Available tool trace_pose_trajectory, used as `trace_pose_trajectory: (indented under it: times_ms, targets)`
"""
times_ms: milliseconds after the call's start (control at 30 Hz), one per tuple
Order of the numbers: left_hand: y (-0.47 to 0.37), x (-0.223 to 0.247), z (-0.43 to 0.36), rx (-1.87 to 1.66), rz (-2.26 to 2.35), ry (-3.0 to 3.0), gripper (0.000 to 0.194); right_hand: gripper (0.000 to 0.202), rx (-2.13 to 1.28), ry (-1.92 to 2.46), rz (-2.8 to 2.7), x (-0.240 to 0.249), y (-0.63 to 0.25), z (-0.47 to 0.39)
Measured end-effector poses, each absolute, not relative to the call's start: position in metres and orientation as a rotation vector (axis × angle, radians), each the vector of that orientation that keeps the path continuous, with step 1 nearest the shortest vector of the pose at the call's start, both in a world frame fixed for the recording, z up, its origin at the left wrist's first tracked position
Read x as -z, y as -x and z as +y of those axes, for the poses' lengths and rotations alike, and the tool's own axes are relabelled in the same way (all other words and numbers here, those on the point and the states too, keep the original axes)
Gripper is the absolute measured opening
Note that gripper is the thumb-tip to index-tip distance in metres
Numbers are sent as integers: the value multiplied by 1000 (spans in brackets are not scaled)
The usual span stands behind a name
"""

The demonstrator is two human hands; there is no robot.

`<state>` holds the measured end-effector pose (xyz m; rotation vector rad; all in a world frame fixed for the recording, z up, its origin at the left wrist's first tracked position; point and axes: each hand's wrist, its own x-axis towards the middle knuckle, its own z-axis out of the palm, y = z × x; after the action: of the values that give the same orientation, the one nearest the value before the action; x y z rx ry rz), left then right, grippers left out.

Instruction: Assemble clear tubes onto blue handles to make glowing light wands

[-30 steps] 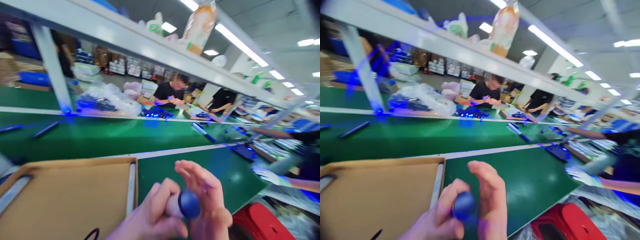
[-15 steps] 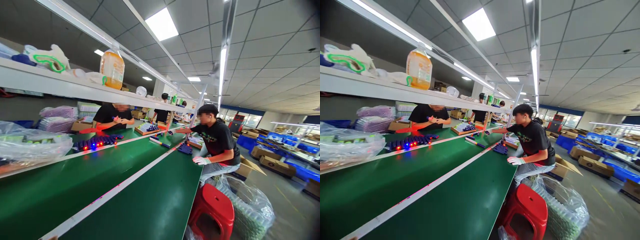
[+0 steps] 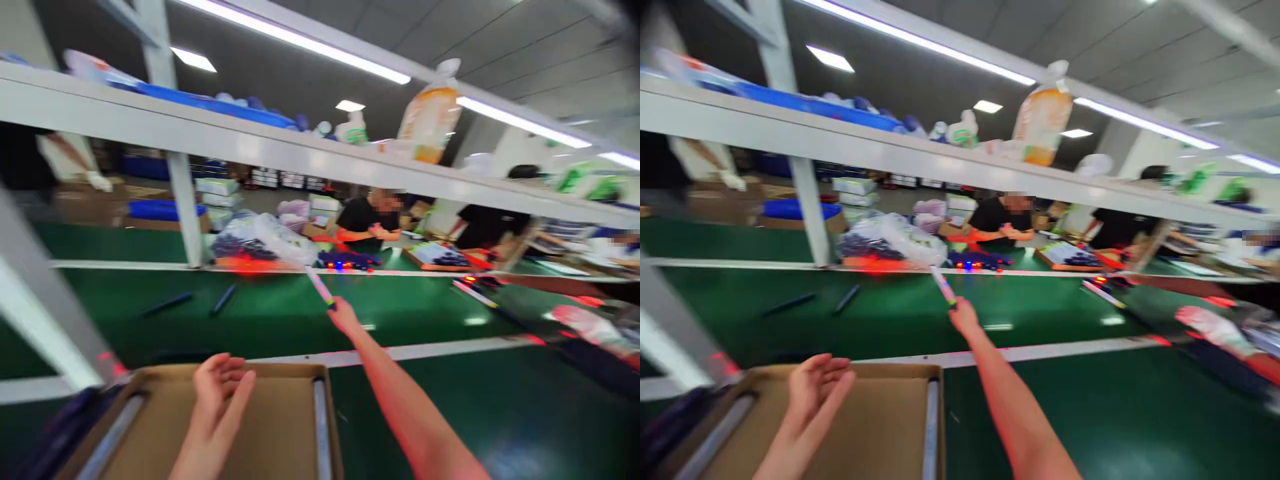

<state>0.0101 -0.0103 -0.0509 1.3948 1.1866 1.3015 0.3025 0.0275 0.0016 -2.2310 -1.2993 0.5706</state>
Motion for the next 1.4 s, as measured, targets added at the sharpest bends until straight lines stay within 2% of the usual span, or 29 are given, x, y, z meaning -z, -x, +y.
trace_pose_trajectory:
  times_ms: [133, 233, 300, 433, 533, 600, 733, 833, 933, 1100, 1167, 1267, 1400]
  targets:
    - [63, 75, 44, -1063, 1551, -1850, 35, 39, -496, 2411, -1306, 37, -300, 91]
    - [87, 75, 95, -643, 1922, -2076, 27, 40, -452, 2388, -1420, 65, -260, 136]
    - [84, 73, 124, -359, 1993, -2140, 27, 38, -497, 2318, -1533, 82, -213, 173]
    - [56, 78, 150, -89, 1688, -2351, 30, 40, -608, 2258, -1662, 103, -130, 248]
    - [46, 83, 153, 89, 1505, -2416, 37, 39, -629, 2263, -1750, 108, -106, 283]
    - [48, 83, 157, 199, 1440, -2402, 39, 37, -612, 2208, -1862, 109, -97, 294]
    - [49, 80, 173, 367, 1330, -2370, 61, 37, -527, 1978, -2126, 107, -71, 297]
    - [38, 80, 177, 486, 1274, -2351, 66, 36, -516, 1925, -2216, 97, -55, 291]
    - [30, 80, 168, 485, 1250, -2387, 57, 34, -547, 1971, -2192, 76, -67, 279]
    - [52, 62, 132, 204, 1266, -2527, 41, 32, -653, 1980, -2000, 39, -146, 208]
    - [73, 51, 112, 136, 1287, -2536, 33, 29, -759, 1935, -1907, 32, -184, 150]
    - [105, 49, 75, 27, 1306, -2542, 39, 28, -993, 1849, -1793, 36, -217, 38]
    - [124, 85, 14, -124, 1374, -2462, 39, 17, -1126, 1784, -1704, 59, -201, -87]
